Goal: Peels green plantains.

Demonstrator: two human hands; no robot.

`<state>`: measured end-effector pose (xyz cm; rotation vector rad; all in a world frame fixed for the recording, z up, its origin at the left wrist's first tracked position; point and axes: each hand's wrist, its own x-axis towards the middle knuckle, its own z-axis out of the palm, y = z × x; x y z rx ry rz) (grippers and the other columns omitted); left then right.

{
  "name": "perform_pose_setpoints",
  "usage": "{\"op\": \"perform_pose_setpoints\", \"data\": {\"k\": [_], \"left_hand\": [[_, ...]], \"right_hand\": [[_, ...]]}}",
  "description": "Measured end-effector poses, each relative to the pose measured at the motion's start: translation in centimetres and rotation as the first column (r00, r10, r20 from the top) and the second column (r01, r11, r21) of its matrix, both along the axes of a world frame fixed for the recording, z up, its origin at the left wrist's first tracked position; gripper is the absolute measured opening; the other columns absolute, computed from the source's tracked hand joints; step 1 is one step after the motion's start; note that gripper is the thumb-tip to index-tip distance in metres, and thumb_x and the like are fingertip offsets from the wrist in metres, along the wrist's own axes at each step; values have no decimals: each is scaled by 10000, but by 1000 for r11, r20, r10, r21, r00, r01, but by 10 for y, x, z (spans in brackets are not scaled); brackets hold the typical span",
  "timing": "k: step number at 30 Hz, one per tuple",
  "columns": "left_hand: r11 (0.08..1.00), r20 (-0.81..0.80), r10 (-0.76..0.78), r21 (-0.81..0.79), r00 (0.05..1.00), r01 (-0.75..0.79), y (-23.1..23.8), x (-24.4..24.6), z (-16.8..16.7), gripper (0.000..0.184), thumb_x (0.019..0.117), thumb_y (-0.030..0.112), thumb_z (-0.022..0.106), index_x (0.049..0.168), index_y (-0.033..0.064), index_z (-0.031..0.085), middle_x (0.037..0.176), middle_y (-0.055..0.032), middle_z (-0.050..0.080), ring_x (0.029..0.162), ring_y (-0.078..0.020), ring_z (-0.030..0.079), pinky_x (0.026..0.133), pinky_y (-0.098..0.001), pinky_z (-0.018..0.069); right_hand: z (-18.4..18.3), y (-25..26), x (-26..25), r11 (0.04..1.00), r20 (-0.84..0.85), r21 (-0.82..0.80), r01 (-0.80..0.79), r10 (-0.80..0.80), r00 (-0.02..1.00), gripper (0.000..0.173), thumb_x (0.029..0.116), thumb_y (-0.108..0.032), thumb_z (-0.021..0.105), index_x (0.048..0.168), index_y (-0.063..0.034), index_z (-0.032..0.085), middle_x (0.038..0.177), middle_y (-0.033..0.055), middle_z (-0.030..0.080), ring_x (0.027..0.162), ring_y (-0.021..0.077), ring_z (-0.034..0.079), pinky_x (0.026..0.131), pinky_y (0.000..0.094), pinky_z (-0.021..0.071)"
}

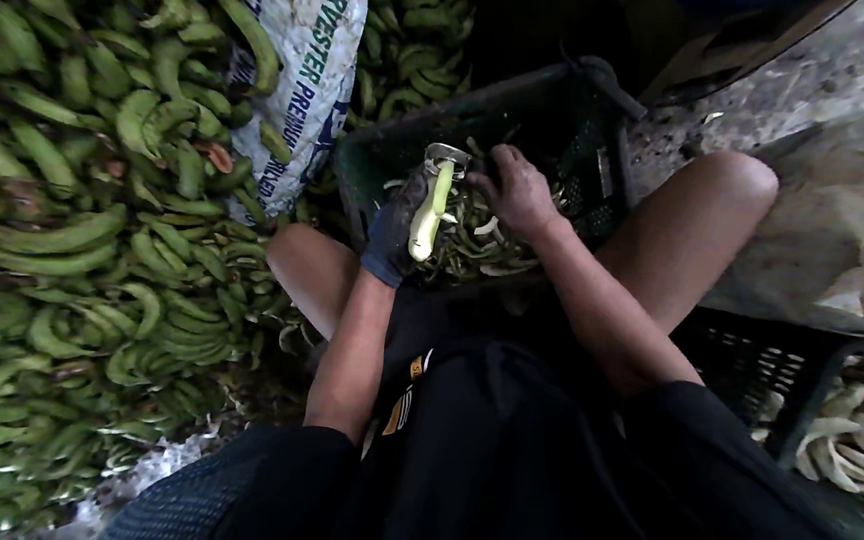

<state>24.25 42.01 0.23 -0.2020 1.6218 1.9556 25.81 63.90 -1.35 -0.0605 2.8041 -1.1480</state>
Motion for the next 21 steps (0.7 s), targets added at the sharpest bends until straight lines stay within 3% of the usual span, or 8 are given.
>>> {"op": "perform_pose_setpoints", "data": {"k": [2, 8, 12, 14, 15, 16, 18, 21], "left_hand": [[998, 119, -13, 61, 993, 5, -6, 1, -3, 458, 1106, 427, 347, 1257, 73, 594, 949, -113, 694, 675, -175, 670, 542, -325, 590], [967, 106, -174, -170, 979, 190, -15, 16, -13, 414, 1098, 398, 404, 1218, 96, 662, 953, -51, 715, 749, -121, 682, 662, -309, 600], [994, 143, 47, 90, 989, -60, -16, 0, -42, 493, 1103, 447, 302, 1304, 90, 576, 985, -118, 687, 685, -195, 665, 540, -346, 583], [955, -33, 181, -234, 983, -184, -12, -9, -33, 456, 1114, 419, 320, 1297, 110, 600, 1045, -76, 694, 823, -150, 678, 678, -332, 596], [842, -170, 137, -499, 976, -205, -12, -11, -25, 425, 1113, 368, 370, 1355, 110, 606, 1198, -73, 685, 1032, -139, 666, 883, -348, 573], [690, -240, 2, -702, 971, -175, -13, -12, -19, 427, 1102, 331, 415, 1431, 101, 562, 1360, -111, 629, 1238, -192, 601, 1057, -406, 494], [531, -285, -232, -838, 930, -125, -17, -12, -13, 456, 1034, 245, 556, 1435, 28, 542, 1405, -212, 587, 1322, -322, 547, 1117, -521, 418], [788, -289, -280, -614, 915, 47, -24, -3, -23, 384, 1072, 255, 470, 1373, 50, 593, 1259, -127, 664, 1120, -162, 642, 1006, -397, 522]], "right_hand": [[1, 3, -4, 998, 13, 51, 41, -42, 999, 604, 1027, -531, 554, 1375, -38, 568, 1374, 214, 600, 1199, 401, 635, 1014, 597, 500], [-28, 17, -14, 918, 335, 110, 382, -396, 855, 596, 1048, -527, 499, 1416, -61, 544, 1329, 260, 624, 1178, 465, 642, 942, 682, 515], [-26, 17, -11, 932, 274, -15, 362, -344, 898, 609, 1040, -571, 497, 1330, -45, 595, 1196, 230, 681, 1124, 402, 672, 956, 627, 529], [-17, 1, 2, 960, 192, -139, 242, -213, 958, 540, 1053, -497, 526, 1293, -20, 610, 1122, 208, 693, 1044, 345, 691, 950, 559, 546], [-14, -8, 10, 968, 137, -199, 150, -124, 983, 498, 1056, -447, 546, 1279, -7, 617, 1087, 196, 696, 997, 316, 697, 929, 532, 558], [-13, -17, 20, 970, 84, -241, 37, -18, 996, 451, 1053, -400, 566, 1261, -5, 624, 1078, 176, 697, 972, 282, 700, 915, 502, 573], [-15, -32, 30, 957, -18, -246, -151, 152, 988, 412, 1028, -355, 619, 1229, 3, 645, 1120, 173, 699, 981, 275, 708, 913, 496, 584], [-20, -25, 7, 993, 117, -118, -3, 17, 993, 484, 1049, -426, 569, 1303, -16, 613, 1220, 209, 667, 1089, 352, 683, 961, 580, 550]]}}
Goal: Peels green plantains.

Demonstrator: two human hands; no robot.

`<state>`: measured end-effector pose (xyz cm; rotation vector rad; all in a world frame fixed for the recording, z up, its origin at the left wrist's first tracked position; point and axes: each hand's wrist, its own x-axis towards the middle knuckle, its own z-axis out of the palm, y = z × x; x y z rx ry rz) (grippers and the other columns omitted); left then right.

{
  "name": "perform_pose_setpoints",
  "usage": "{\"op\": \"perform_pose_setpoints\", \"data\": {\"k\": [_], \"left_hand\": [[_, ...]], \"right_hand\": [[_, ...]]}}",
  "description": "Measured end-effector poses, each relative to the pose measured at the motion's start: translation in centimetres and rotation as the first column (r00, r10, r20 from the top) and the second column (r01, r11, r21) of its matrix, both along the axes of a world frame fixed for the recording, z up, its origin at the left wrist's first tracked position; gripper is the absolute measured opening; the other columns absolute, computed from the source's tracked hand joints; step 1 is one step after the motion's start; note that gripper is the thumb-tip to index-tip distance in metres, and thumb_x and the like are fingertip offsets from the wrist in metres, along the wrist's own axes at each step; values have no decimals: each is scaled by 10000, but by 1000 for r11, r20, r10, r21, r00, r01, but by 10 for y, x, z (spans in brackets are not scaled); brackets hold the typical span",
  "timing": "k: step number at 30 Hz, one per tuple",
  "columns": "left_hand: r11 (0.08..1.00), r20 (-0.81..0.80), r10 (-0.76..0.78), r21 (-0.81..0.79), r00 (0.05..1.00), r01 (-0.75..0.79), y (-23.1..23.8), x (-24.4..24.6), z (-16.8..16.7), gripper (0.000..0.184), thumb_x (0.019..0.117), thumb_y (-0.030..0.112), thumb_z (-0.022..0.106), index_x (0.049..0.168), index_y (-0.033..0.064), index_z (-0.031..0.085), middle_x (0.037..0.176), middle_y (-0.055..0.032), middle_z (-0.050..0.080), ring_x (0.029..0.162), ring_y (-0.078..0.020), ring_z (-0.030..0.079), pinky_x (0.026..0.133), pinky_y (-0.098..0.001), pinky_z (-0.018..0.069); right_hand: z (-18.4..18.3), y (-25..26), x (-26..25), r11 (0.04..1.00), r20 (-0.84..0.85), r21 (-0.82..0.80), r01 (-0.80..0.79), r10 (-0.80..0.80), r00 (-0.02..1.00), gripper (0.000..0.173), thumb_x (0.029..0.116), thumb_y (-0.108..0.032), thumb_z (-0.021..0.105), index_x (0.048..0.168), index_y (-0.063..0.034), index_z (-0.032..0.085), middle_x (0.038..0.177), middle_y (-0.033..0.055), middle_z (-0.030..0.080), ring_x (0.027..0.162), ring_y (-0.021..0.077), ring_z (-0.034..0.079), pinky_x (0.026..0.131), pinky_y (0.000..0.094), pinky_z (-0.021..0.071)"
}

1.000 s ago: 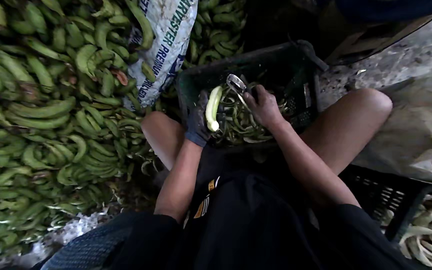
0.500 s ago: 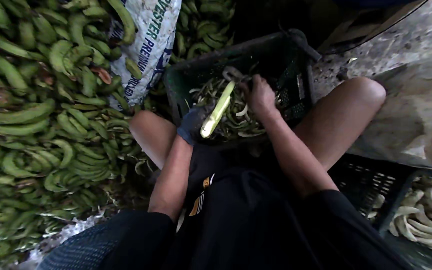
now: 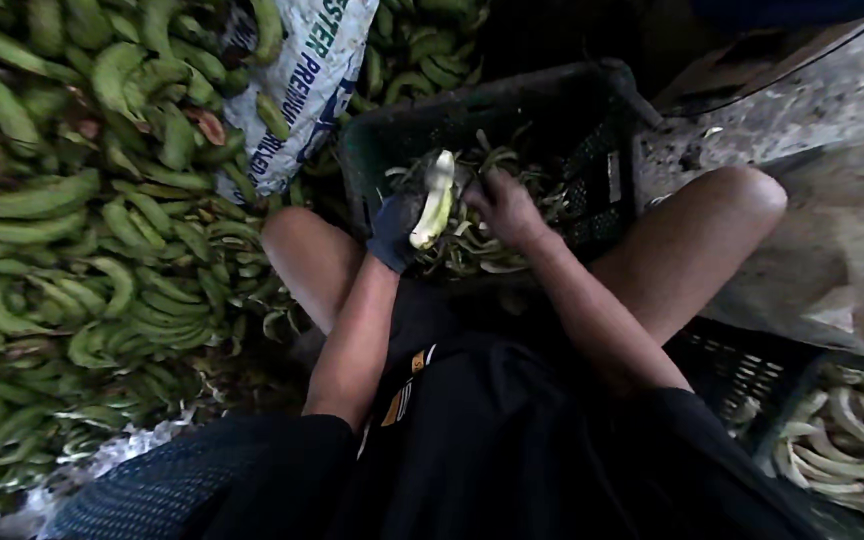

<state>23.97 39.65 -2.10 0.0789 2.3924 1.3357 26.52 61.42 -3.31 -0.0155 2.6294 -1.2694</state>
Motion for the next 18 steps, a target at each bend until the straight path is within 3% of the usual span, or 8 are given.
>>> {"op": "perform_pose_setpoints", "data": {"k": [3, 5, 6, 7, 9, 11, 14, 18], "left_hand": [[888, 245, -156, 459, 957, 27, -3, 9, 0, 344, 1077, 188, 388, 1365, 78, 541, 1068, -5, 672, 868, -30, 651, 784, -230, 568], [689, 420, -147, 693, 896, -212, 2, 11, 0, 375, 1114, 267, 296, 1386, 112, 501, 1024, -47, 691, 759, -97, 680, 634, -261, 603], [687, 448, -38, 661, 893, -302, 7, 8, 0, 392, 1120, 334, 300, 1344, 122, 542, 991, -62, 701, 715, -121, 684, 569, -286, 602], [785, 398, 144, 512, 906, -349, 11, 3, 0, 396, 1109, 395, 362, 1312, 146, 593, 1006, -40, 702, 752, -109, 675, 601, -301, 598], [884, 181, 427, 125, 886, -451, 19, -7, -2, 492, 1049, 516, 479, 1391, 190, 613, 1259, -61, 684, 1097, -158, 664, 930, -426, 570], [844, 195, 471, 187, 861, -504, 22, -8, 2, 437, 1075, 381, 480, 1408, 112, 572, 1282, -93, 654, 1147, -172, 631, 987, -405, 534], [614, 512, 99, 643, 853, -458, 15, -5, -8, 330, 1091, 266, 358, 1229, 77, 592, 978, -93, 688, 791, -175, 673, 658, -348, 598], [669, 522, -77, 659, 850, -344, -2, -5, -19, 300, 1092, 224, 398, 1242, 63, 603, 992, -70, 686, 803, -136, 669, 691, -313, 599]], "right_hand": [[0, 26, -28, 960, 71, 133, 247, -257, 964, 585, 1055, -531, 490, 1359, -36, 559, 1291, 232, 637, 1172, 404, 651, 976, 626, 518], [4, 31, -24, 962, 47, 119, 245, -252, 967, 600, 1049, -547, 490, 1362, -40, 559, 1299, 221, 634, 1177, 388, 648, 988, 613, 515], [6, 29, -16, 971, 23, 83, 226, -229, 973, 584, 1048, -528, 507, 1355, -35, 569, 1281, 217, 644, 1156, 371, 658, 991, 591, 524], [7, 24, -7, 980, -12, 32, 195, -195, 981, 558, 1049, -494, 530, 1340, -22, 583, 1242, 214, 660, 1115, 348, 673, 981, 560, 539], [5, 8, 13, 995, -119, -69, 68, -76, 990, 476, 1042, -410, 578, 1261, 12, 613, 1127, 193, 686, 1016, 297, 696, 932, 501, 575], [3, -6, 25, 990, -173, -89, -110, 93, 980, 442, 1031, -371, 610, 1240, 17, 627, 1158, 189, 683, 1018, 293, 701, 930, 502, 582], [-5, -1, 0, 998, 14, 13, -61, 61, 998, 527, 1050, -483, 542, 1310, -33, 625, 1251, 201, 666, 1109, 357, 681, 964, 589, 546], [-8, 19, -28, 992, 205, 62, 112, -122, 971, 564, 1011, -592, 550, 1285, -106, 629, 1112, 171, 701, 1047, 359, 688, 903, 641, 537]]}}
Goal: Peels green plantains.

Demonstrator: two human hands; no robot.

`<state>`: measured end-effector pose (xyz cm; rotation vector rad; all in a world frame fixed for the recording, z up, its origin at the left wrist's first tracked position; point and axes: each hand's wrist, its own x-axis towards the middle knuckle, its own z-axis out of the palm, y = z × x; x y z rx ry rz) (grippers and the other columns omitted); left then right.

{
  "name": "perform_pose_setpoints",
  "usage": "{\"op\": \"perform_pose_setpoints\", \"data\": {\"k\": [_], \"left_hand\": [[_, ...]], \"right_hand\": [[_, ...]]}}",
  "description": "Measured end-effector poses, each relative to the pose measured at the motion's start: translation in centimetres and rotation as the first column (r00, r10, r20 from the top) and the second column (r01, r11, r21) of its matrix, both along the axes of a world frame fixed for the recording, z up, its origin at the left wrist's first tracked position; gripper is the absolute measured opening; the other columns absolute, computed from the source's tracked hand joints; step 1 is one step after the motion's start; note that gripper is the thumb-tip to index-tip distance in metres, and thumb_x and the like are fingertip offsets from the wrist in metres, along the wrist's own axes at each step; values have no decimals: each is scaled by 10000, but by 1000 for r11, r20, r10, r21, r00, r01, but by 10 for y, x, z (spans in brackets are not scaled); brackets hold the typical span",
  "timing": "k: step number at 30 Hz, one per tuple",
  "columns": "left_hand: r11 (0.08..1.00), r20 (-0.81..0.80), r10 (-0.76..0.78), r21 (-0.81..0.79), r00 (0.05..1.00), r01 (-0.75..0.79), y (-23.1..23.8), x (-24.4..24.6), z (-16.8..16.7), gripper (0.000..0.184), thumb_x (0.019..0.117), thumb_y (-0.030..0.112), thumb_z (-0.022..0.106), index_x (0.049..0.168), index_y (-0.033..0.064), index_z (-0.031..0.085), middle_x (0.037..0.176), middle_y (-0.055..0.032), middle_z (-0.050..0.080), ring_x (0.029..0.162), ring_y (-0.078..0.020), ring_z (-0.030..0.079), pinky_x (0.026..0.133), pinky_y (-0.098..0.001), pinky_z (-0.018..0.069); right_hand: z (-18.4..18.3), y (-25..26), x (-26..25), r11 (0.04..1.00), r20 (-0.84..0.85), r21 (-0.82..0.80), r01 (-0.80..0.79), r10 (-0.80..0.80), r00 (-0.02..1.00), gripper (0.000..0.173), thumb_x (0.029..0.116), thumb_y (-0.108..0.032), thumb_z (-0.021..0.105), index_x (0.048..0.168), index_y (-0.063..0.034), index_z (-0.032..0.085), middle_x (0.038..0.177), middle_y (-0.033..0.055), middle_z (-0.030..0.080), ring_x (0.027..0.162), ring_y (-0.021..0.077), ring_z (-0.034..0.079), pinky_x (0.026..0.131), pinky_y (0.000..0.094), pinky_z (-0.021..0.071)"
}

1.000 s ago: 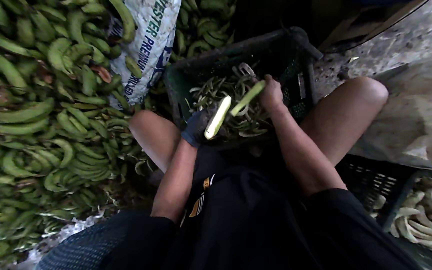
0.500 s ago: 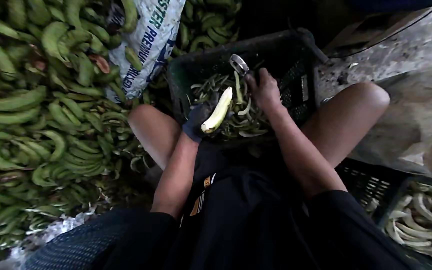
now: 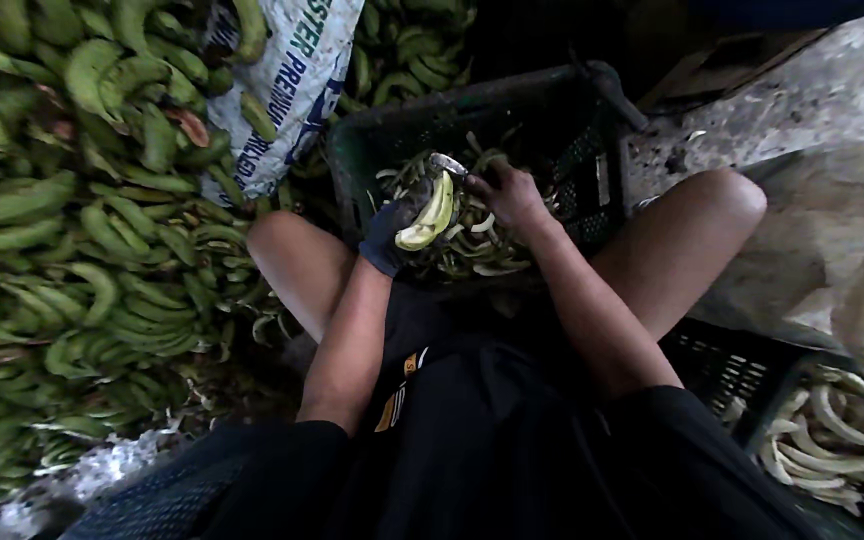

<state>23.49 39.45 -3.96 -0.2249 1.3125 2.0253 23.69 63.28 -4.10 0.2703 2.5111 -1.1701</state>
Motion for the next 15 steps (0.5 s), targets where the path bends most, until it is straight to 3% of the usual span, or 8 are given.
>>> {"op": "perform_pose_setpoints", "data": {"k": [2, 3, 6, 8, 10, 13, 15], "left_hand": [[981, -160, -73, -192, 984, 41, -3, 2, 0, 243, 1054, 150, 462, 1203, 40, 619, 1005, -37, 685, 866, -87, 658, 777, -275, 580], [936, -214, -155, -343, 965, 74, 3, 3, 10, 253, 1054, 201, 507, 1202, 51, 647, 1020, -25, 693, 894, -76, 658, 815, -282, 568], [901, -224, -207, -423, 952, 96, 19, 6, 19, 370, 1040, 403, 549, 1241, 117, 669, 1057, -25, 718, 935, -115, 692, 856, -353, 594], [978, -188, -26, -207, 982, -13, 21, 5, 8, 399, 1080, 344, 473, 1329, 60, 602, 1136, -111, 707, 987, -215, 702, 870, -421, 603], [975, -87, 223, 22, 971, -222, 24, -2, -2, 393, 1102, 345, 382, 1278, 57, 583, 1087, -126, 689, 963, -240, 690, 837, -444, 602], [875, -4, 476, 106, 879, -473, 19, -14, -5, 448, 1093, 444, 343, 1214, 93, 594, 1028, -112, 685, 911, -227, 681, 762, -444, 602], [817, -21, 572, 102, 820, -568, 11, -18, -7, 437, 1088, 449, 368, 1260, 102, 568, 1060, -121, 669, 945, -245, 664, 800, -495, 587]], "right_hand": [[0, -3, 5, 996, 28, 52, 71, -72, 997, 598, 1008, -600, 548, 1357, -118, 597, 1151, 183, 701, 1071, 384, 685, 900, 652, 535], [-4, -3, 7, 988, 58, 92, 122, -128, 990, 607, 1019, -595, 526, 1385, -116, 594, 1199, 198, 697, 1108, 407, 677, 916, 667, 525], [-31, 18, 9, 947, 134, 82, 311, -319, 938, 603, 1047, -562, 474, 1334, -57, 639, 1250, 249, 676, 1178, 447, 646, 981, 688, 493], [-31, 25, 9, 915, 125, 31, 403, -404, 906, 596, 1053, -559, 466, 1317, -60, 656, 1267, 236, 675, 1212, 412, 637, 1025, 639, 484], [-12, 18, 10, 924, 41, -15, 382, -381, 924, 588, 1059, -553, 459, 1329, -61, 633, 1203, 224, 689, 1145, 384, 663, 993, 608, 505], [1, -7, 26, 973, -97, -123, 195, -207, 973, 521, 1053, -487, 530, 1280, -25, 610, 1063, 190, 686, 974, 321, 686, 903, 543, 552], [-4, -26, 37, 987, -187, -157, 32, -62, 980, 490, 1037, -441, 583, 1250, -1, 620, 1068, 185, 684, 955, 298, 690, 893, 517, 573]]}}
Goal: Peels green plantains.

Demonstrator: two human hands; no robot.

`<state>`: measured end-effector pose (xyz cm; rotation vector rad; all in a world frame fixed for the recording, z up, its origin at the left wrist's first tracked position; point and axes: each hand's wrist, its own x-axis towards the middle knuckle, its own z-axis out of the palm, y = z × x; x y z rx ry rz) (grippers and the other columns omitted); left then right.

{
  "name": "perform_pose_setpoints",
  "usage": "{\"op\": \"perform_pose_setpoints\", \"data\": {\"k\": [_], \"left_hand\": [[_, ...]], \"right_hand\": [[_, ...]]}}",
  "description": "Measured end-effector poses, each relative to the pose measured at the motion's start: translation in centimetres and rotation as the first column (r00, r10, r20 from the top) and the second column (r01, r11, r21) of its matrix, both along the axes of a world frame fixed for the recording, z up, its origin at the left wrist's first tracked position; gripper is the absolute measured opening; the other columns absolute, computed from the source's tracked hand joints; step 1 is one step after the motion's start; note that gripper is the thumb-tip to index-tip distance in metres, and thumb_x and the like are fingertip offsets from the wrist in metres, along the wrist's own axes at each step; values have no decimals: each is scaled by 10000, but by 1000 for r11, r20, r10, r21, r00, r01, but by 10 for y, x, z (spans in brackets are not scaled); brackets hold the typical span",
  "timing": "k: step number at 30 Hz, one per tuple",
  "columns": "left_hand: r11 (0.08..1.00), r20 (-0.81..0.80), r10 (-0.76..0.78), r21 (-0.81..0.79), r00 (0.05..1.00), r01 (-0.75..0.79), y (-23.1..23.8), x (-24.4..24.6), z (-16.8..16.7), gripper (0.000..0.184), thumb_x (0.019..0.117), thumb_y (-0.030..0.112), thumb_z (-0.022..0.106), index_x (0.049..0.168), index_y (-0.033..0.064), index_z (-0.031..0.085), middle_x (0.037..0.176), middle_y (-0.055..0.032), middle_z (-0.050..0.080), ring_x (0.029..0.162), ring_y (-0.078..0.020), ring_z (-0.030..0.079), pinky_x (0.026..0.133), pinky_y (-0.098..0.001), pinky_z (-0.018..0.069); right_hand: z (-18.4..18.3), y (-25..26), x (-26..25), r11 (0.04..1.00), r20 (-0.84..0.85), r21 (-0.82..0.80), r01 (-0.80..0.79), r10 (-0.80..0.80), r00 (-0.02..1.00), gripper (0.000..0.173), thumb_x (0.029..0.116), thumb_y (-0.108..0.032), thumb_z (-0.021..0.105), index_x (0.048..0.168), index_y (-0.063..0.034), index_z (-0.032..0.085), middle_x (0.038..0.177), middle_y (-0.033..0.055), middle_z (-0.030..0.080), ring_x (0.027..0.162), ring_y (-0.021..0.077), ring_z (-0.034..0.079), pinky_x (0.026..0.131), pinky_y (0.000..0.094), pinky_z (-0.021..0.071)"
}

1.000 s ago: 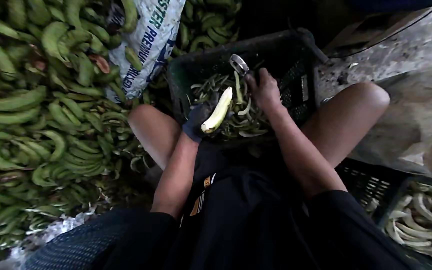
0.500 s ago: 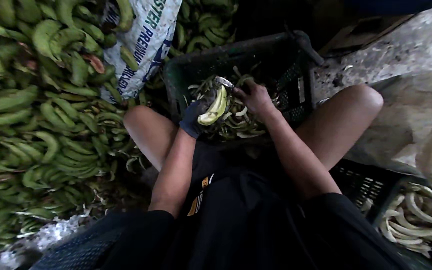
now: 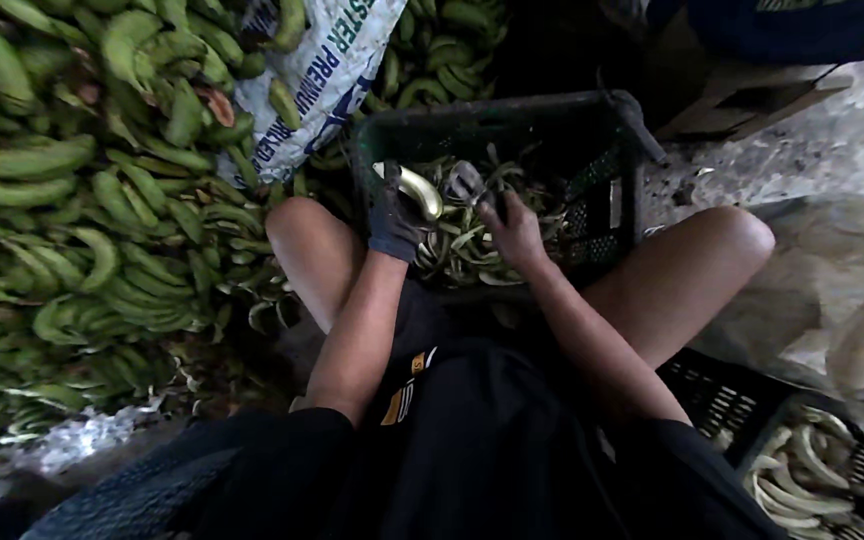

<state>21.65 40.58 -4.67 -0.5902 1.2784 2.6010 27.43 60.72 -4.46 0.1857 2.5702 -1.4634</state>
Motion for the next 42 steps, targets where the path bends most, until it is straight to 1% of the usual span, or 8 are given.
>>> {"op": "perform_pose_setpoints", "data": {"k": [4, 9, 13, 17, 23, 29, 35, 42], "left_hand": [[985, -40, 161, -51, 986, -163, -1, 0, 5, 388, 1101, 364, 381, 1412, 144, 455, 1191, -122, 626, 1043, -252, 645, 857, -525, 577], [990, -233, -25, 126, 972, 56, 7, 7, 4, 397, 1114, 352, 272, 1182, 81, 553, 988, -98, 661, 874, -215, 669, 790, -426, 599], [957, -84, -117, -276, 990, 90, 23, 16, 11, 443, 1114, 391, 359, 1302, 69, 599, 1156, -84, 684, 1067, -167, 662, 948, -409, 566], [758, 36, -282, -604, 959, 246, 17, 12, 5, 426, 1104, 366, 409, 1358, 78, 592, 1240, -90, 667, 1127, -146, 639, 998, -379, 539], [164, 256, -732, -833, 631, 528, -1, 10, 6, 436, 1073, 379, 481, 1428, 147, 584, 1364, -120, 634, 1260, -210, 598, 1087, -463, 465], [945, 112, -257, -176, 960, 274, 20, 7, -6, 414, 1065, 397, 506, 1266, 55, 623, 1048, -127, 706, 896, -242, 702, 789, -455, 616], [983, 17, 87, 162, 996, -89, -6, 2, -11, 374, 1084, 335, 293, 1094, 76, 562, 927, -109, 633, 840, -222, 638, 737, -441, 577], [989, -97, -147, 6, 984, 148, 19, 11, 8, 358, 1107, 303, 334, 1161, 60, 591, 965, -89, 668, 870, -195, 666, 798, -404, 593]], "right_hand": [[-9, -25, 8, 977, -35, 65, -202, 204, 978, 512, 1024, -473, 599, 1248, -13, 619, 1178, 210, 657, 1012, 339, 691, 896, 553, 575], [-1, -31, -3, 993, 5, 39, -114, 114, 994, 502, 1063, -425, 545, 1309, 10, 591, 1149, 217, 684, 1050, 336, 690, 958, 528, 547], [-5, -21, 1, 996, -101, 62, -68, 74, 992, 468, 1069, -373, 541, 1289, 36, 594, 1110, 222, 697, 1029, 328, 703, 951, 506, 560], [-5, -9, 1, 965, -84, 238, -108, 131, 988, 503, 1061, -439, 533, 1313, -7, 588, 1224, 224, 665, 1068, 370, 699, 922, 559, 570], [4, 25, -39, 967, 154, 247, 69, -110, 982, 521, 1076, -503, 461, 1361, -90, 601, 1173, 202, 706, 1101, 387, 687, 945, 630, 529], [4, 27, -16, 987, 62, 132, 88, -97, 993, 529, 1050, -482, 535, 1285, -17, 624, 1163, 201, 685, 1075, 320, 680, 976, 533, 535], [-9, -16, 5, 958, -123, 85, -274, 283, 951, 514, 995, -447, 656, 1260, -6, 643, 1292, 207, 640, 1128, 328, 667, 1002, 537, 537], [-3, -19, -1, 989, -56, 46, -141, 144, 988, 506, 1047, -406, 575, 1333, 11, 576, 1173, 217, 683, 1088, 324, 686, 988, 513, 546]]}}
